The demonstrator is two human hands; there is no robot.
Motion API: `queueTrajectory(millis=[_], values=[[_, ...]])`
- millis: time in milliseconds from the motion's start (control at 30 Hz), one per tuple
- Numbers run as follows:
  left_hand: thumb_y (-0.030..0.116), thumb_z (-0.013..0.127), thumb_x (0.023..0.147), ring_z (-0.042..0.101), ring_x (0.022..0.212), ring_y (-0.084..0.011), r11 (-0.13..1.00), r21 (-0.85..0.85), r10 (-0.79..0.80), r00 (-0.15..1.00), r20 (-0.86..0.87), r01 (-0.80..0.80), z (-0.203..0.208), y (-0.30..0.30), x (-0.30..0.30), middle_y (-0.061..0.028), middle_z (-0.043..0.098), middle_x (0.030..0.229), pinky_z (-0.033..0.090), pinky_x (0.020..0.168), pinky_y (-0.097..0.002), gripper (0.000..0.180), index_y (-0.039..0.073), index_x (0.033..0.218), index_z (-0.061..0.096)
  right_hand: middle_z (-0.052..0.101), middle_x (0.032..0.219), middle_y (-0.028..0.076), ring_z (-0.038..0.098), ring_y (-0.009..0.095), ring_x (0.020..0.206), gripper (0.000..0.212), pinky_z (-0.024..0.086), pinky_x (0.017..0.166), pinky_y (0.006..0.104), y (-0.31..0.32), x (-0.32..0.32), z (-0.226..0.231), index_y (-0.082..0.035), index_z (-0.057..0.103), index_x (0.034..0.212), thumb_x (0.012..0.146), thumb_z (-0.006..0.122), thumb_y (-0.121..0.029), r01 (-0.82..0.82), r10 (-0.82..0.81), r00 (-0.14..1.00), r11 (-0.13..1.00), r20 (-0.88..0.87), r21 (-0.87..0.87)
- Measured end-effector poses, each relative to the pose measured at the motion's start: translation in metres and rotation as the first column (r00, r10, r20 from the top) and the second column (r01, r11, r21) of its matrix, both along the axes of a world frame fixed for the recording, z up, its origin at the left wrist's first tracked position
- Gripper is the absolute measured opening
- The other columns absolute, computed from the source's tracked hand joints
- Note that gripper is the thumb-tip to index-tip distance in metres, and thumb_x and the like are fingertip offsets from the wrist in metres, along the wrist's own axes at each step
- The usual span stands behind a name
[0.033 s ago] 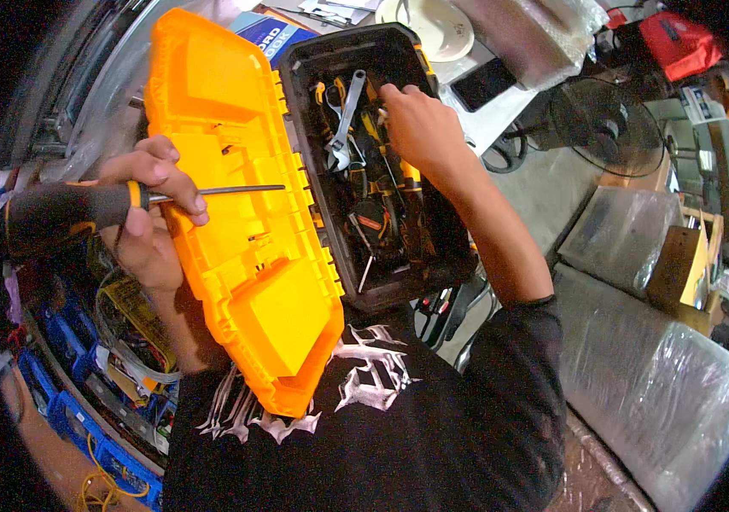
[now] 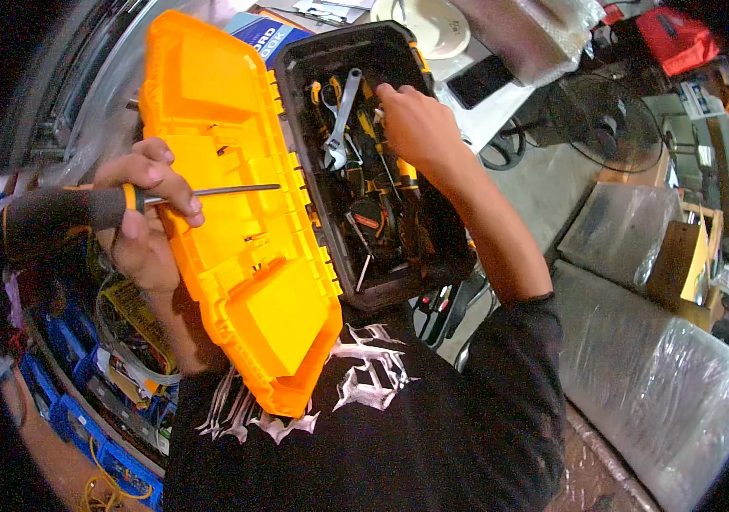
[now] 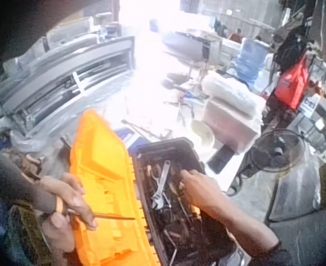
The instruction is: The person selects a screwdriver from a toolbox and uses it to tighten screws on the control panel of a stainless steel commercial kitchen appliance. They then wipe the surface and handle the appliance, while other people move equipment in the background.
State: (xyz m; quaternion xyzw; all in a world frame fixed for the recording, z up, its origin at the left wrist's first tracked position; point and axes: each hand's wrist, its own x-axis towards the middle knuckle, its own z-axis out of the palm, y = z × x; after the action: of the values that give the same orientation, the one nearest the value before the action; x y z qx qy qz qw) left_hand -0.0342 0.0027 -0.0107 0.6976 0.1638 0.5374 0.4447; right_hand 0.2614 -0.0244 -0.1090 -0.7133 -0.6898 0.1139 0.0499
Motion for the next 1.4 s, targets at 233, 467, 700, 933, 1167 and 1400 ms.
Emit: queueTrajectory(millis=[233,467,700,933,1167,1400], values=[[0.046,0.057,0.097,0.056,0.06,-0.014,0.998,0.05,0.049,0.995,-0.091,-0.045,0.001,0.002,0.002,-0.0046,0.064,0.066,0.035,0.101,-0.0399,0.042,0.006,0.11,0.056,0.068,0.11,0.018,0.066,0.039,0.108,0.03,0.055,0.088,0.0494,0.004,0.009,-0.022,-0.007,0.06,0.119,0.088,0.059,-0.008,0.031,-0.035,0.999,0.996,-0.042,-0.082],[0.047,0.049,0.105,0.057,0.066,-0.0125,0.993,0.108,-0.038,0.989,-0.146,0.054,0.001,0.007,0.001,-0.0022,0.066,0.072,0.034,0.099,-0.0401,0.043,0.006,0.116,0.056,0.069,0.115,0.022,0.066,0.037,0.11,0.054,0.054,0.093,0.0427,-0.002,0.022,-0.019,-0.007,0.063,0.133,0.087,0.076,-0.032,-0.092,0.09,0.978,0.996,-0.189,0.002],[0.044,0.047,0.105,0.058,0.069,-0.0135,0.99,0.121,-0.058,0.989,-0.137,0.075,0.002,0.009,0.006,-0.0041,0.066,0.074,0.034,0.099,-0.0414,0.042,0.004,0.118,0.054,0.073,0.103,0.016,0.065,0.019,0.075,0.044,0.055,0.069,0.0316,-0.057,0.038,0.011,0.001,0.068,0.123,0.104,0.054,-0.036,-0.037,-0.231,0.118,0.971,-0.966,-0.237],[0.043,0.048,0.105,0.058,0.072,-0.0145,0.988,0.141,-0.039,0.987,-0.156,0.061,0.003,0.008,0.011,-0.0044,0.066,0.073,0.034,0.098,-0.0423,0.043,0.003,0.118,0.054,0.065,0.125,0.028,0.072,0.031,0.094,0.081,0.061,0.078,0.0422,-0.088,0.022,-0.005,0.008,0.045,0.144,0.105,0.033,-0.061,-0.205,-0.225,-0.82,0.974,-0.527,-0.098],[0.042,0.049,0.104,0.057,0.069,-0.0148,0.984,0.155,-0.059,0.985,-0.164,0.085,0.005,0.01,0.01,-0.0042,0.066,0.073,0.034,0.098,-0.0422,0.043,0.003,0.119,0.055,0.057,0.133,0.035,0.068,0.041,0.108,0.095,0.058,0.09,0.0528,-0.094,0.005,-0.01,0.011,0.037,0.149,0.101,0.028,-0.071,-0.213,-0.186,-0.912,0.976,-0.366,0.034],[0.041,0.049,0.103,0.058,0.068,-0.0144,0.987,0.146,-0.04,0.987,-0.155,0.063,0.003,0.009,0.009,-0.0043,0.066,0.072,0.034,0.098,-0.0432,0.043,0.002,0.119,0.057,0.058,0.133,0.034,0.067,0.042,0.11,0.097,0.056,0.09,0.0556,-0.096,0.0,-0.01,0.01,0.038,0.148,0.1,0.028,-0.073,-0.211,-0.19,-0.92,0.977,-0.342,0.026]])
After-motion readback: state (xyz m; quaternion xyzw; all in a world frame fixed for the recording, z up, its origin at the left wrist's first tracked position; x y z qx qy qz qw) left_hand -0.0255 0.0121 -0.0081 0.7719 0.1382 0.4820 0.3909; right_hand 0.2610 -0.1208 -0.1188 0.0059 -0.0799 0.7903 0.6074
